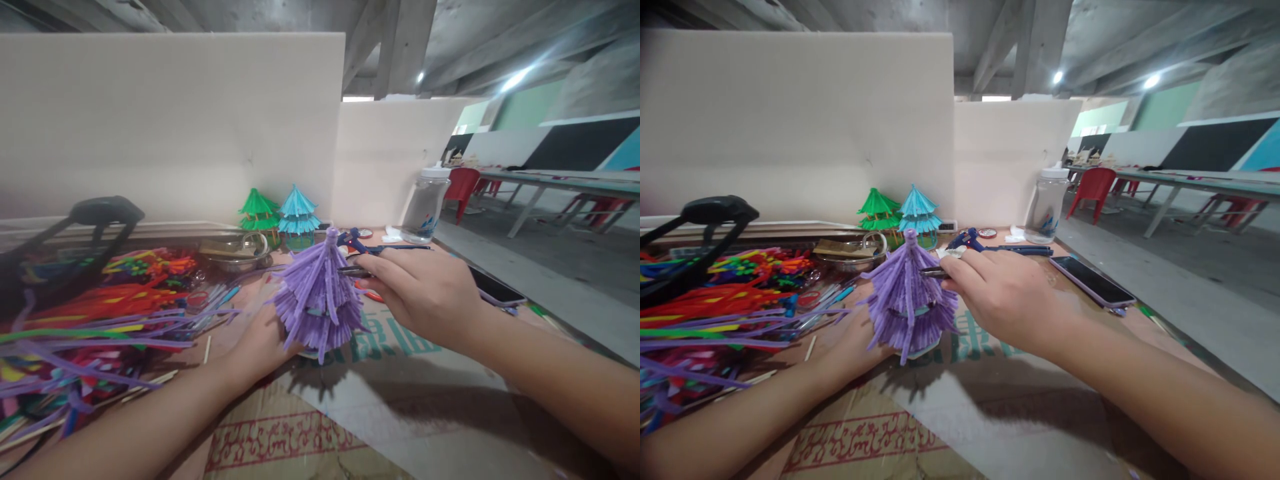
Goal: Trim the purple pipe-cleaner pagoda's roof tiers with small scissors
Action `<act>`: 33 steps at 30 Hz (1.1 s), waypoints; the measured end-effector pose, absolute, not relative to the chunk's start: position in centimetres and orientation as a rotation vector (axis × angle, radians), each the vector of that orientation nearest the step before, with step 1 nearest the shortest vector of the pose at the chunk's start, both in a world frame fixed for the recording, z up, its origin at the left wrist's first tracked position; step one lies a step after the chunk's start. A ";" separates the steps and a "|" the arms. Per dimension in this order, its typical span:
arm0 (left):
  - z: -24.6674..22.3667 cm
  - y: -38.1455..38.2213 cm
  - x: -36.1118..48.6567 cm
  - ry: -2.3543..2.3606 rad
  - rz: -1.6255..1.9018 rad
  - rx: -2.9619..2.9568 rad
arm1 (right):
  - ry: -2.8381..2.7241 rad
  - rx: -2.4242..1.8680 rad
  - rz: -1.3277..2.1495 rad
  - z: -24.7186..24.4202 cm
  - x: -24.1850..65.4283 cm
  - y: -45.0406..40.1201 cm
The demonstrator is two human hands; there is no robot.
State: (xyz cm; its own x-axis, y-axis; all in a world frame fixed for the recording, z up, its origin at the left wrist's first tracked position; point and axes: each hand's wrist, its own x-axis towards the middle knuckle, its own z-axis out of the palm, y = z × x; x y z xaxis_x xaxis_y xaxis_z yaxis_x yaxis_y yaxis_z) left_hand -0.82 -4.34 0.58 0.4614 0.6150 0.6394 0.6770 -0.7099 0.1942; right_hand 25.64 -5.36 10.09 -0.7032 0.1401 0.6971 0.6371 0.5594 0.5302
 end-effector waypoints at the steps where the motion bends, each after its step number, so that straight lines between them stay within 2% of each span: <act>1: 0.7 -4.4 -0.8 -1.161 -1.074 -2.623 | -2.192 -0.622 -1.082 10.1 25.7 -5.4; 8: 0.7 -4.4 -0.3 -1.133 -1.188 -2.631 | -2.204 -0.618 -1.087 10.0 25.9 -5.5; 33: 0.5 -4.4 -0.5 -1.193 -1.133 -2.686 | -2.187 -0.630 -1.065 10.2 25.8 -5.5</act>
